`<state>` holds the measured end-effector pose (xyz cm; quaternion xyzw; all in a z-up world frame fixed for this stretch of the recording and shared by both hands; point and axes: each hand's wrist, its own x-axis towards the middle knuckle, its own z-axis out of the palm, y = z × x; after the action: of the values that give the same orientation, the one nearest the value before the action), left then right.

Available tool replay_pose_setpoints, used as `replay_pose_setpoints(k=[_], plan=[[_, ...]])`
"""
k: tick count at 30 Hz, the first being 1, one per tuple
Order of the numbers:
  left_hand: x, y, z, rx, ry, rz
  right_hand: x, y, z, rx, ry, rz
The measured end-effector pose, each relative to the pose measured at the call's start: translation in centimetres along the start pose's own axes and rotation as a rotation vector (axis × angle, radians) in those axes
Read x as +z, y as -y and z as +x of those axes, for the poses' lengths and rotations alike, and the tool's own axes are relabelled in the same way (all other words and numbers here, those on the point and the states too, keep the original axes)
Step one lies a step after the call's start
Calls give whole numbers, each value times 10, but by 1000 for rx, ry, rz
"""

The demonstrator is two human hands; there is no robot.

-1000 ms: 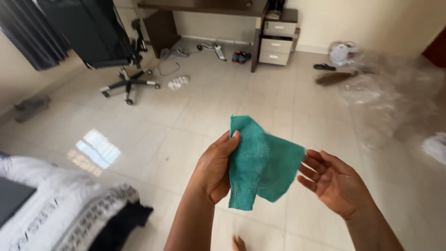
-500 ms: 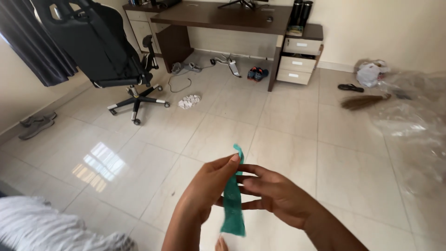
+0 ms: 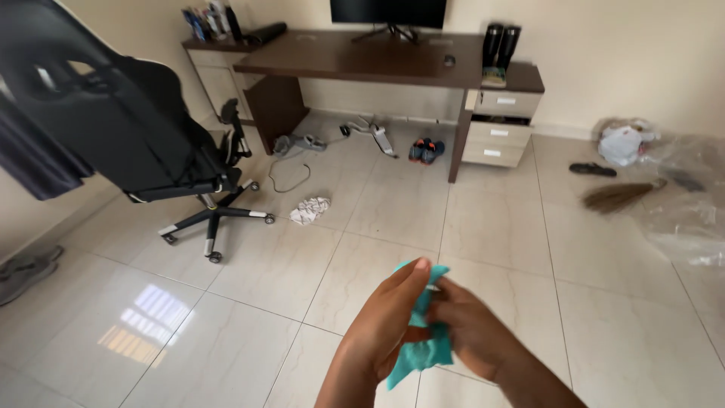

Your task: Cleaning a wooden desk with a damp microfiber cloth.

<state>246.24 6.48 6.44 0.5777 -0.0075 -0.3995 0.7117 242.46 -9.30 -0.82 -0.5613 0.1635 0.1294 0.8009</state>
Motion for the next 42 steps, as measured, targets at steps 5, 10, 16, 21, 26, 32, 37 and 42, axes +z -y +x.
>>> replay_pose_setpoints(k=[5,10,16,21,26,32,37,42], plan=[[-35,-48,80,-5,91,220,-62,9,78,-41,-84,275],[-77,-88,196,106,148,61,-110,56,167,-96,-108,493],[-114,-145,334,174,-91,-149,-94,152,287,-79,-279,430],[-173,-196,399,278,-206,-111,-68,203,391,-18,-81,435],[-232,-253,409,42,-269,-194,-13,251,481,65,171,460],[-329,-299,472,180,-87,-487,14,288,602,68,358,467],[-398,-383,524,339,-174,-364,44,336,677,-7,388,455],[-451,-453,588,329,-122,-300,33,348,747,-90,461,550]])
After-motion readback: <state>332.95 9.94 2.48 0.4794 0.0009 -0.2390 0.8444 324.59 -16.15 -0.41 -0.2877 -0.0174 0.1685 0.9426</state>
